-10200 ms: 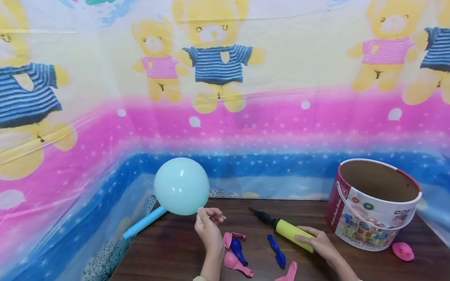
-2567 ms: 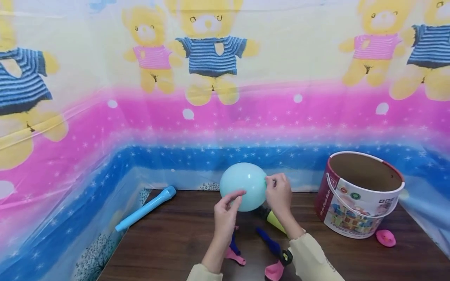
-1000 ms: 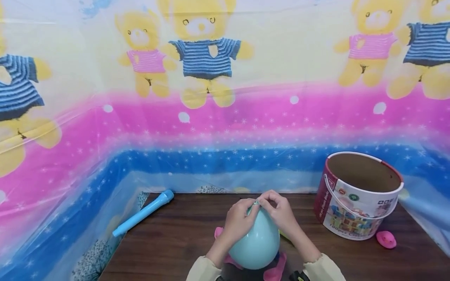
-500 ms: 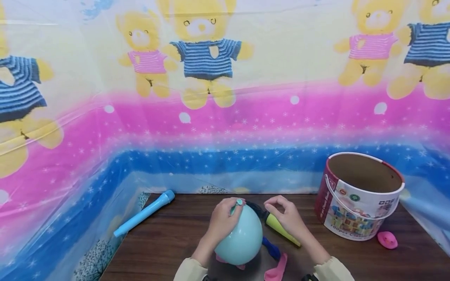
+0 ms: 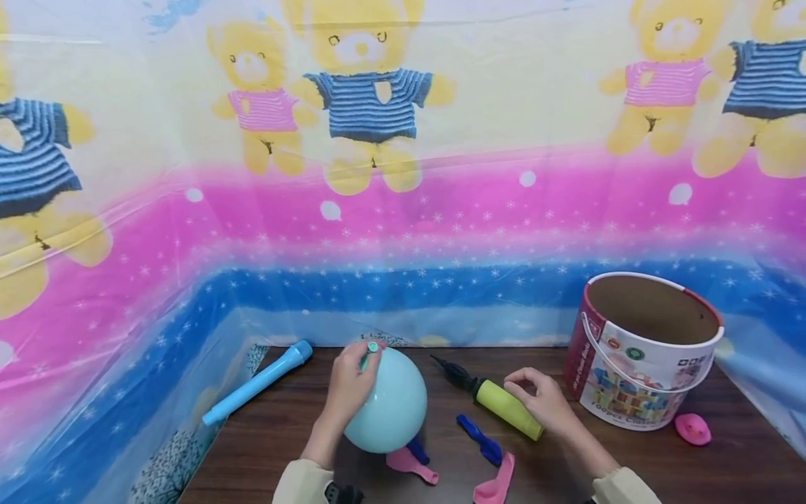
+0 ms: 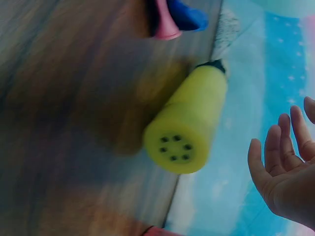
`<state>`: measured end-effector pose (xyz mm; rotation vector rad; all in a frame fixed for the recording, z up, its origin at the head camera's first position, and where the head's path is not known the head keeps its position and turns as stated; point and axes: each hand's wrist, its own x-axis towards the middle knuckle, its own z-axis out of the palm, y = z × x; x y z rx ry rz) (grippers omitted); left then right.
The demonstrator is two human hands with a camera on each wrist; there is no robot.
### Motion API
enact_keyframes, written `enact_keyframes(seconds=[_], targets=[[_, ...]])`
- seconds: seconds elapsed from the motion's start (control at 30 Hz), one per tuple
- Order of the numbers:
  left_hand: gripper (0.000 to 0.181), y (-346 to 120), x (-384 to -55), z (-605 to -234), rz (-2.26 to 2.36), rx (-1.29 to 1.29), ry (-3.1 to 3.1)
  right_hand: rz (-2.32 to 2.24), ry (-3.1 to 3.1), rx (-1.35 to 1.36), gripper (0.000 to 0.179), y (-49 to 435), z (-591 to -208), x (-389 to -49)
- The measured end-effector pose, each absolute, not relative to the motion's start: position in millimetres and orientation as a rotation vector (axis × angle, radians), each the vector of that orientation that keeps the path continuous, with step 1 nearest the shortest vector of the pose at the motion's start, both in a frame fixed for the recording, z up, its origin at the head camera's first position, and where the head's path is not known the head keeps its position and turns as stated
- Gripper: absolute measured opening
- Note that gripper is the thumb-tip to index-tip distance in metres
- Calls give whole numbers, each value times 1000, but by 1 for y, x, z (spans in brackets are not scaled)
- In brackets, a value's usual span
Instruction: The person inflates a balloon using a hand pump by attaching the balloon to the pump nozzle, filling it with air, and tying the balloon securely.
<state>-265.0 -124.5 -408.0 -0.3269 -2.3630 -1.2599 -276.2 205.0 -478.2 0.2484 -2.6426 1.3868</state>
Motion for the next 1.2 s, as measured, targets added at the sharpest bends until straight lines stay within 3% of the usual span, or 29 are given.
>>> enact_keyframes(seconds=[0.23, 0.43, 0.73, 0.93, 1.2], targets=[[19, -150, -277, -400, -1084, -258, -2290, 1321, -2719, 189, 17, 215, -491, -279], [9, -146, -284, -420, -770, -458, -2185, 1282, -2760, 167, 16, 221, -503, -280], [31, -110, -274, -475, -513, -779, -2192, 1325, -2795, 137, 29, 224, -514, -283], [20, -102, -269, -494, -724, -729, -2557, 1343, -2819, 152, 37, 222, -515, -283], [29, -105, -284, -515, -1085, -606, -2802, 1310, -2926, 76, 56, 221, -522, -280]])
